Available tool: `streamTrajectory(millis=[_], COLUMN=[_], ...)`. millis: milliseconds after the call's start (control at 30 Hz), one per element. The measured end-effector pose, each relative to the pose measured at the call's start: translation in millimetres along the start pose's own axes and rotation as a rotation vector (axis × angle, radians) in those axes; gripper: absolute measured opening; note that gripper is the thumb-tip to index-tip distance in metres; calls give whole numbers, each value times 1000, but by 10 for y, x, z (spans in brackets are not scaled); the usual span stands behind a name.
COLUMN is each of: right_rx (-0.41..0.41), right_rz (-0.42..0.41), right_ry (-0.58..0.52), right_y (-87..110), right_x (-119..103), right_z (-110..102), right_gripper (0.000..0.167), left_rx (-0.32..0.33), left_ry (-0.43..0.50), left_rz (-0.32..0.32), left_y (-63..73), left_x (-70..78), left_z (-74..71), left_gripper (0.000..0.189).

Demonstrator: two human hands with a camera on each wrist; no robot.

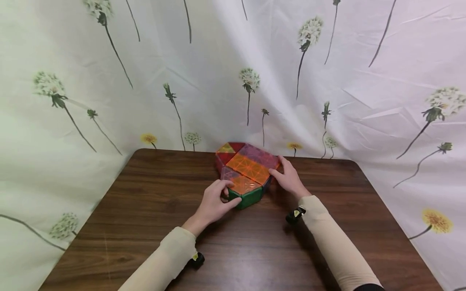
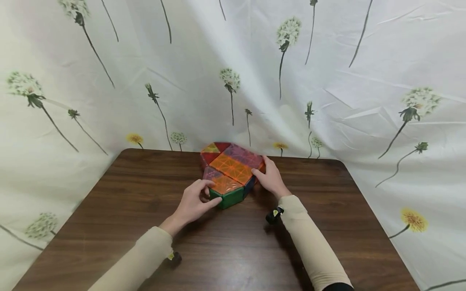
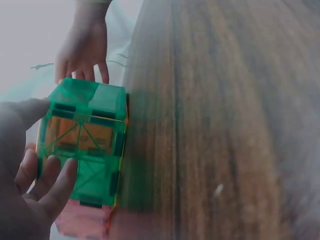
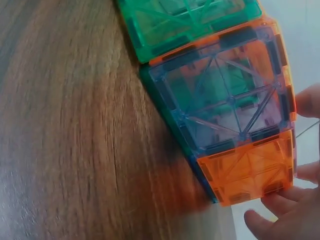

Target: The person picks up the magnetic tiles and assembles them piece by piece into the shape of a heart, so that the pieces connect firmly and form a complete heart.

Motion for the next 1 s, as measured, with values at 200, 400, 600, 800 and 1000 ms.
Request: streamTrajectory(millis=[200, 400, 600, 800, 1000], right_rx=[73, 169, 73, -123, -133], right_rz=[6, -32, -109, -109, -135], right_ry=[-73, -25, -24, -174, -123], right_y=[59, 132, 242, 350, 363], right_x=[36, -3, -60, -105, -213], right_z=[-84, -284, -259, -77, -39], right_gripper=[65, 33, 19, 40, 44], left_rx=[-1, 10, -14, -35, -14], left_ry=[-7, -2, -43, -74, -110], left_rz=[-83, -196, -294, -325, -296], left_y=[19, 29, 58, 26, 16], left_x=[-84, -284, -458, -536, -462], left_z=[3, -120, -192, -226, -199], left_gripper=[47, 55, 68, 73, 71])
Point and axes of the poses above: each hand's wrist, its own y-axis away from the middle knuckle, its own z-axis out of the palm, x = y × z, the point moved 10 cm from there along -y, towards the middle knuckle, and after that the axes turned 8 degrees about -y, right-handed, at the moved point
